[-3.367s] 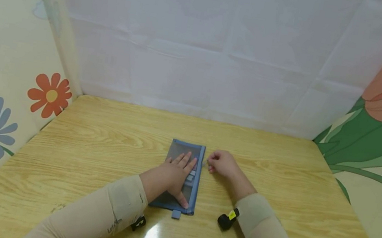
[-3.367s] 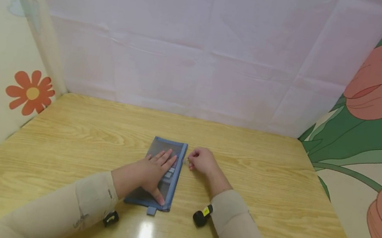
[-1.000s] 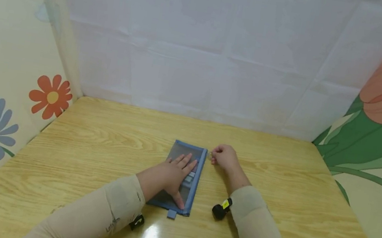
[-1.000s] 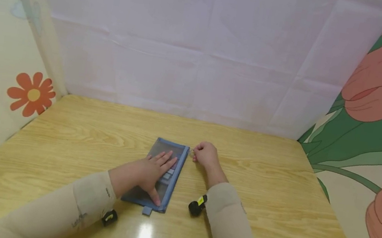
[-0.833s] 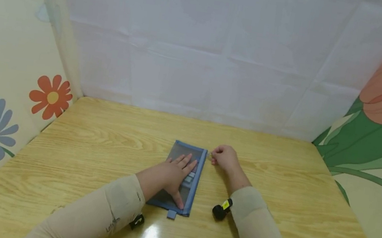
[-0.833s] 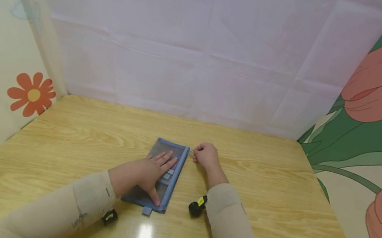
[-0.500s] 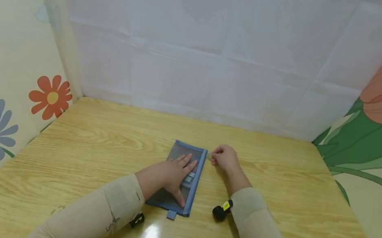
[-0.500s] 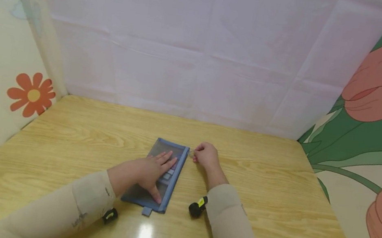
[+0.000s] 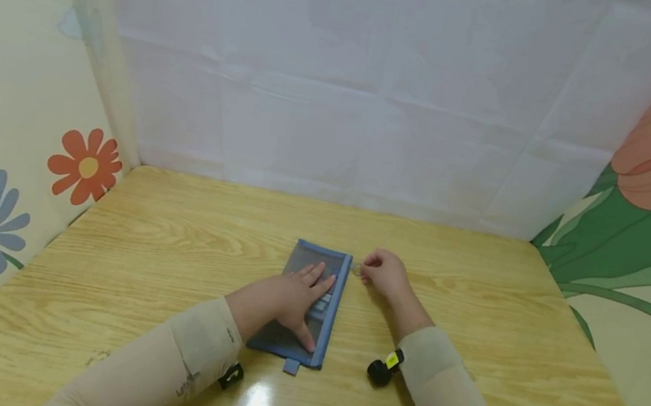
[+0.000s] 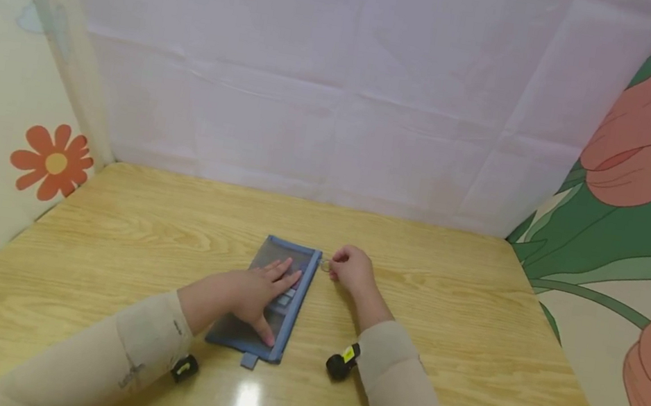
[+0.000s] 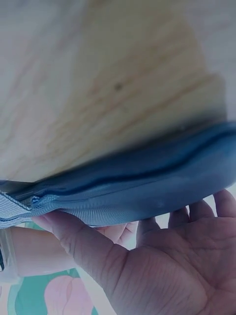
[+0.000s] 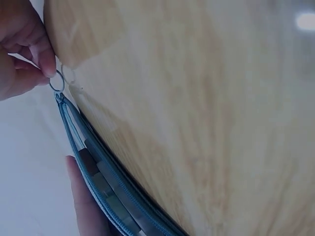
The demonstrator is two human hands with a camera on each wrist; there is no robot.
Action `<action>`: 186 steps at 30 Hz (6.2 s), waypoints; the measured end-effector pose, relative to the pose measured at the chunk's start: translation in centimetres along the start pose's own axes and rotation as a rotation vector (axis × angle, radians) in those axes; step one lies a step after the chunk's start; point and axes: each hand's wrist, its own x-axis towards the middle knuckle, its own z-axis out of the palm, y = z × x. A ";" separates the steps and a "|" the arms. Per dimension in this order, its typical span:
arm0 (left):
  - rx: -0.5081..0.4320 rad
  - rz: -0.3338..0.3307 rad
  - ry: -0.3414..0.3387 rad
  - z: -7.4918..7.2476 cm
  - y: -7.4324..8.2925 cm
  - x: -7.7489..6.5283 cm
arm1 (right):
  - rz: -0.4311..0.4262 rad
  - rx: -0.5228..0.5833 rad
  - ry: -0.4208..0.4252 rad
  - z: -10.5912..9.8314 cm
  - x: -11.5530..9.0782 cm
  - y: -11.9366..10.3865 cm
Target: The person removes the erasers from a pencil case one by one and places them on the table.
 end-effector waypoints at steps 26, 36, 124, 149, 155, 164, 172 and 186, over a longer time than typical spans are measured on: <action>-0.033 -0.006 -0.008 0.2 -0.2 -0.1 | -0.071 -0.145 -0.136 0.5 -1.7 -0.1; -0.104 -0.002 -0.022 0.2 0.2 -0.1 | -0.055 -0.104 -0.159 0.5 -1.8 -0.2; -0.983 0.137 0.176 2.4 -5.0 -1.5 | -0.282 -0.004 -0.389 -0.6 -4.3 -1.6; -1.034 0.118 0.103 2.9 -5.5 -1.9 | -0.303 -0.091 -0.253 0.3 -5.0 -2.0; -1.023 0.109 0.101 2.9 -5.5 -1.7 | -0.304 -0.100 -0.237 0.8 -5.1 -2.4; -1.017 0.118 0.100 2.9 -5.6 -1.6 | -0.288 -0.107 -0.253 1.3 -4.6 -2.3; -1.013 0.115 0.099 2.7 -5.4 -1.8 | -0.302 -0.112 -0.254 1.6 -4.2 -2.0; -0.997 0.102 0.089 2.7 -5.5 -1.6 | -0.272 -0.140 -0.246 2.3 -4.0 -1.7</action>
